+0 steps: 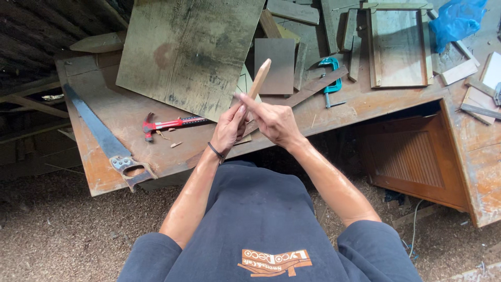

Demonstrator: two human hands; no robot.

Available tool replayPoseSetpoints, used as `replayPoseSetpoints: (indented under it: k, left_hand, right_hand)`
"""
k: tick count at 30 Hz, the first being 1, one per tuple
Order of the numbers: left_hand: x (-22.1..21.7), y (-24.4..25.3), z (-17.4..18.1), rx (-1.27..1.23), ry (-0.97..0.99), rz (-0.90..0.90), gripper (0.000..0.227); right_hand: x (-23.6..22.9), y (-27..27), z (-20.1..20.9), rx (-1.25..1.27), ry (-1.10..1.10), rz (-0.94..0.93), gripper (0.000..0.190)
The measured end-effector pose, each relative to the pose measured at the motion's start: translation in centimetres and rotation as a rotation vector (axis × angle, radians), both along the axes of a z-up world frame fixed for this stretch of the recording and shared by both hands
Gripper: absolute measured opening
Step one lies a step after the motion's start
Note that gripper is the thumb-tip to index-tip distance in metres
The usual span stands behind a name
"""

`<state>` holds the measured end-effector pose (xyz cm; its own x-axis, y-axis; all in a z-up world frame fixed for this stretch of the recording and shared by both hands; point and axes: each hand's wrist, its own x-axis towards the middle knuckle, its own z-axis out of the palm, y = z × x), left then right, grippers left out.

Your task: The person uses a hand saw to cut a small wooden stick on a workbench, then sands the cut piece with sandpaper to smooth its edges. The person repeatedly flips and rotates the wood while sanding different sides.

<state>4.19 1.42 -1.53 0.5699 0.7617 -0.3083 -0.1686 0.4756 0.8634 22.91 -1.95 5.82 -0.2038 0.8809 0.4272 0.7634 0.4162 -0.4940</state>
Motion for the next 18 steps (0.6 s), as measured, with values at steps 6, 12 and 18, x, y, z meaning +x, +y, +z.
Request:
replayPoseSetpoints:
  k: [6,12,18]
  left_hand:
    - [0.3,-0.1,0.5,0.684,0.111,0.026,0.039]
    - [0.2,0.4,2.1,0.472,0.176,0.015,0.040]
    - [0.5,0.3,2.4,0.407,0.156,0.009,0.039]
  right_hand:
    - [3.0,0.9,0.9,0.229,0.198,-0.161,0.036]
    - [3.9,1.9,0.1,0.064,0.152,-0.087,0.034]
    - [6.7,3.2,0.7,-0.075,0.641,-0.451,0.035]
